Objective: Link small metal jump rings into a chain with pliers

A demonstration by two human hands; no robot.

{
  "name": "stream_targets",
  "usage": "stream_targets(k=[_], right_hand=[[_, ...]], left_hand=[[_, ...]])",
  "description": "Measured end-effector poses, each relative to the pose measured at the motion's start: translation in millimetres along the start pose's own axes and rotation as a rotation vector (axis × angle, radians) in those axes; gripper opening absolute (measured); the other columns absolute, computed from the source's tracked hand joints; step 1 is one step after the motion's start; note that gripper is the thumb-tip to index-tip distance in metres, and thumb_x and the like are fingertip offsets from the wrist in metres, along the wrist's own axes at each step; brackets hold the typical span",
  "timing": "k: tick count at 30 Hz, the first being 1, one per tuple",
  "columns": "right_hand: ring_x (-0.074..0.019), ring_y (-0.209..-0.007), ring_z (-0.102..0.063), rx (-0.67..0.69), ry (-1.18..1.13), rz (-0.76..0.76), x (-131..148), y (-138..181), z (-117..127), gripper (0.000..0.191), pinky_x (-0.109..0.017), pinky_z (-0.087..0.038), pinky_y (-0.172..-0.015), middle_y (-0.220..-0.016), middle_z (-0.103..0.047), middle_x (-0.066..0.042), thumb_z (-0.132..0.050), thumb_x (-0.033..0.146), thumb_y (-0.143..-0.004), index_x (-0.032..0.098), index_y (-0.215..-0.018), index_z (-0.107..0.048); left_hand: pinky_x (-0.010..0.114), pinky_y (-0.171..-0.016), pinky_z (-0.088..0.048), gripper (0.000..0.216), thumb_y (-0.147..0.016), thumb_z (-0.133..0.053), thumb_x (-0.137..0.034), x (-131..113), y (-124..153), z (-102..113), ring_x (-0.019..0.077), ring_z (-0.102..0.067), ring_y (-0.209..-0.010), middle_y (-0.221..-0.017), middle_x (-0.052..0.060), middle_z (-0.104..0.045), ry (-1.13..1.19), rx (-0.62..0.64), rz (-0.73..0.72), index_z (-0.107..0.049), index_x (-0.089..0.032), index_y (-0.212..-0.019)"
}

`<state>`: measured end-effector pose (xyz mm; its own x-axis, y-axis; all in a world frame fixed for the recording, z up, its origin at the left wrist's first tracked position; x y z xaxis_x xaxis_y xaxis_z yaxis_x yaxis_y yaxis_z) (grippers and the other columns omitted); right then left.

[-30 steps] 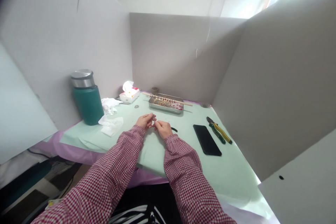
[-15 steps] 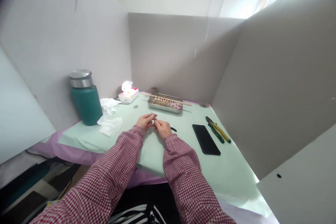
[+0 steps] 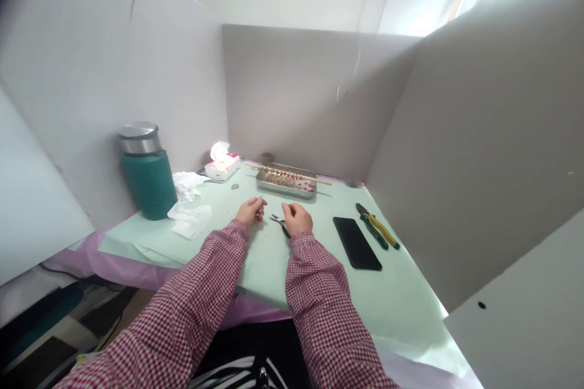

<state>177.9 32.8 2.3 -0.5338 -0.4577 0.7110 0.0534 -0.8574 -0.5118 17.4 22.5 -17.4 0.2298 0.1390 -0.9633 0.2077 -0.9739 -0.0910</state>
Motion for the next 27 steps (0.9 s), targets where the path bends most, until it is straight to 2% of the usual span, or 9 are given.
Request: stream_targets(k=[4,8,11,15,18,22,24,27], right_hand=[[-0.0220,-0.085,-0.048,0.174,0.303,0.087,2,8,-8,0.036,-0.033,-0.032,-0.074,-0.083,-0.061,-0.005,-0.058,0.054,-0.064,0.022,-0.078,-0.063],[-0.0236,-0.092,-0.044,0.241,0.498,0.087,3,16,-15,0.021,-0.035,-0.029,-0.075,-0.092,-0.059,-0.006,-0.055,0.037,-0.070,0.023,-0.084,-0.061],[-0.0225,-0.090,-0.044,0.248,0.546,0.055,2,17,-15,0.018,-0.033,-0.030,-0.072,-0.091,-0.058,-0.007,-0.050,0.030,-0.073,0.021,-0.086,-0.059],[-0.0210,-0.085,-0.047,0.242,0.483,0.039,-1,15,-17,0.014,-0.031,-0.033,-0.071,-0.084,-0.059,-0.006,-0.052,0.025,-0.068,0.019,-0.080,-0.058],[-0.0186,-0.078,-0.049,0.171,0.192,-0.046,-6,8,-14,0.011,-0.031,-0.036,-0.073,-0.075,-0.058,-0.004,-0.055,0.021,-0.063,0.018,-0.074,-0.056],[-0.0174,-0.074,-0.054,0.072,-0.665,-0.396,-25,1,-11,0.011,-0.031,-0.043,-0.069,-0.072,-0.058,-0.002,-0.055,0.026,-0.065,0.019,-0.074,-0.054],[-0.0182,-0.076,-0.056,0.106,-0.900,-0.489,-27,1,-11,0.014,-0.034,-0.047,-0.067,-0.076,-0.059,-0.004,-0.049,0.033,-0.072,0.019,-0.073,-0.051],[-0.0218,-0.085,-0.058,0.286,-1.279,-0.620,-18,8,-15,0.033,-0.041,-0.049,-0.068,-0.088,-0.061,-0.011,-0.042,0.049,-0.077,0.018,-0.078,-0.051]], left_hand=[[0.017,-0.034,-0.022,0.025,-0.072,-0.051,-0.040,1,2,-4,0.0025,-0.028,-0.031,-0.044,-0.008,-0.039,-0.003,0.026,0.048,-0.048,-0.015,-0.071],[0.016,-0.034,-0.013,0.021,-0.074,-0.049,-0.036,-1,6,-7,0.0020,-0.021,-0.029,-0.041,-0.009,-0.033,-0.037,0.028,0.104,-0.049,-0.016,-0.079],[0.016,-0.034,-0.011,0.021,-0.074,-0.048,-0.035,-4,10,-9,0.0021,-0.021,-0.030,-0.041,-0.010,-0.032,-0.079,0.040,0.110,-0.050,-0.016,-0.083],[0.016,-0.034,-0.013,0.022,-0.075,-0.046,-0.037,-5,10,-10,0.0018,-0.021,-0.030,-0.041,-0.009,-0.033,-0.127,0.062,0.090,-0.052,-0.015,-0.079],[0.017,-0.033,-0.015,0.020,-0.076,-0.046,-0.035,-2,9,-9,0.0020,-0.022,-0.029,-0.042,-0.008,-0.035,-0.133,0.064,0.086,-0.051,-0.016,-0.077],[0.017,-0.033,-0.018,0.021,-0.077,-0.045,-0.035,0,7,-10,0.0022,-0.023,-0.029,-0.043,-0.008,-0.036,-0.138,0.076,0.066,-0.051,-0.015,-0.074],[0.017,-0.033,-0.019,0.022,-0.077,-0.044,-0.035,0,6,-10,0.0023,-0.023,-0.029,-0.043,-0.008,-0.036,-0.146,0.075,0.069,-0.050,-0.015,-0.073],[0.017,-0.032,-0.019,0.022,-0.078,-0.043,-0.036,2,6,-11,0.0025,-0.023,-0.028,-0.042,-0.008,-0.036,-0.150,0.075,0.080,-0.050,-0.015,-0.073]])
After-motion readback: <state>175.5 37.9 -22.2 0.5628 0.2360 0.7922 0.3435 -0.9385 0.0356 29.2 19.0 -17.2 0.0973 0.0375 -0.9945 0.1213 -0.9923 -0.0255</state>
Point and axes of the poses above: each hand's wrist, its own y-axis away from the middle knuckle, its own z-axis out of the back of the hand, x = y × z, the point moved 6 cm from there along -y, towards the middle knuckle
